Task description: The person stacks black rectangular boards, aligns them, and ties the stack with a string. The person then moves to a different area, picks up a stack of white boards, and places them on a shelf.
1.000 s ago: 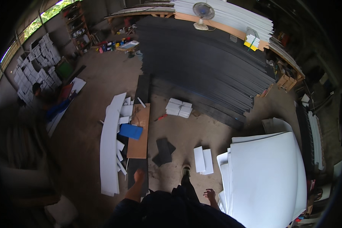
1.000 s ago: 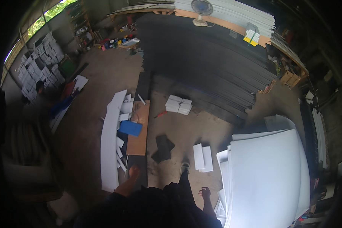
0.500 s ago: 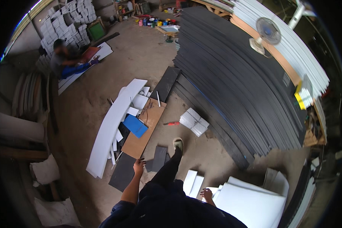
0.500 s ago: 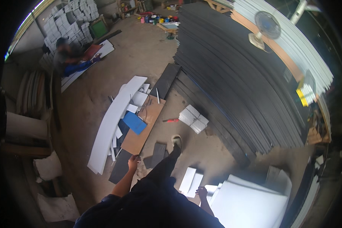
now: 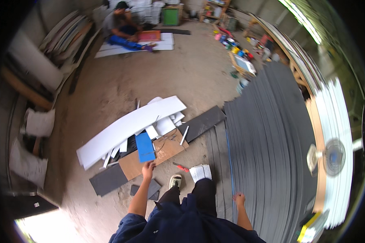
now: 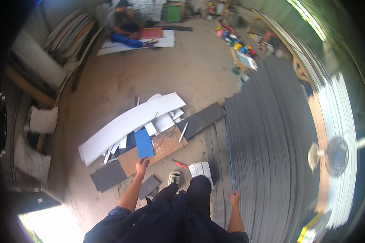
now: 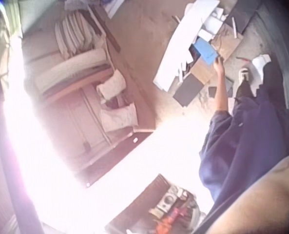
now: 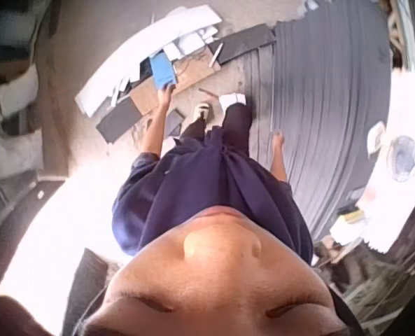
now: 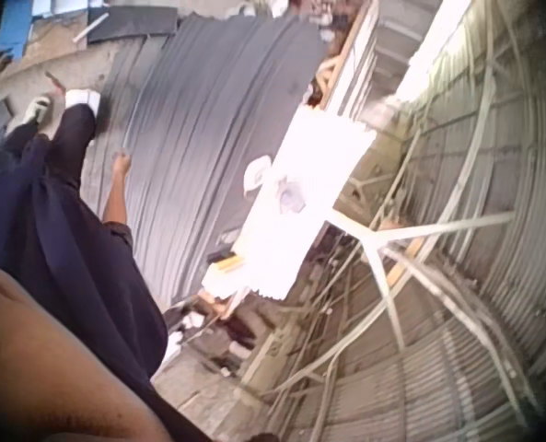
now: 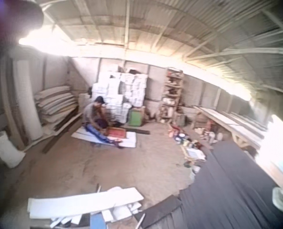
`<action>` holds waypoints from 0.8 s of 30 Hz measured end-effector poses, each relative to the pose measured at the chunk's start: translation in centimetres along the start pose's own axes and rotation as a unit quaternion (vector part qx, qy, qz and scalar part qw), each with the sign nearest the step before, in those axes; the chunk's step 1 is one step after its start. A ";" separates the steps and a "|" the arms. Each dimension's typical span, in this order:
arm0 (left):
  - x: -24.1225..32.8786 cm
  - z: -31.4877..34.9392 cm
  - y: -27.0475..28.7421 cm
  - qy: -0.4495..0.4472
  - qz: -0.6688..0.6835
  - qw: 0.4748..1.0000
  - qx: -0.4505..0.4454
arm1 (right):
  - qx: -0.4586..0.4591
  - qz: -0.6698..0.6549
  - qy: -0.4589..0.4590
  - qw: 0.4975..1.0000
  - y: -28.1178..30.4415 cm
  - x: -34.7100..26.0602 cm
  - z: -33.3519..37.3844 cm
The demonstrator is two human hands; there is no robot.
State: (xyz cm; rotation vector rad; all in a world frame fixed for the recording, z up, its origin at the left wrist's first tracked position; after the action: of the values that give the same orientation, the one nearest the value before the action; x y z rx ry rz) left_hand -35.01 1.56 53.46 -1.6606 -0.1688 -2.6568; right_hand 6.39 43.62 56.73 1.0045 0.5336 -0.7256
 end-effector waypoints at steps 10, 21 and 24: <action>-6.8 2.7 1.1 0.071 0.092 0.947 0.299 | -0.297 0.275 0.281 0.870 -20.2 -21.6 -7.6; -16.2 29.5 -2.3 0.281 0.110 0.674 0.674 | -0.488 0.308 0.404 0.710 -38.8 -34.6 -8.8; -17.4 30.8 -5.1 0.273 0.166 0.669 0.671 | -0.487 0.394 0.396 0.672 -40.1 -33.1 -11.0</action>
State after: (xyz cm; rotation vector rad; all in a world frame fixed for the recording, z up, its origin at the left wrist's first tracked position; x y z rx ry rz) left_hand -0.05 8.58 50.81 -0.3135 -1.2409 -1.6231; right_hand -46.26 49.44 52.47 0.3502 0.9821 0.8323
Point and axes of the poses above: each hand's wrist, its own z-axis away from the middle knuckle, its own y-axis out of the back of the hand, x = y × z, the point moved 5 cm from there along -z, towards the middle knuckle, and after that the axes turned 11 degrees about x, right-handed, at the moved point
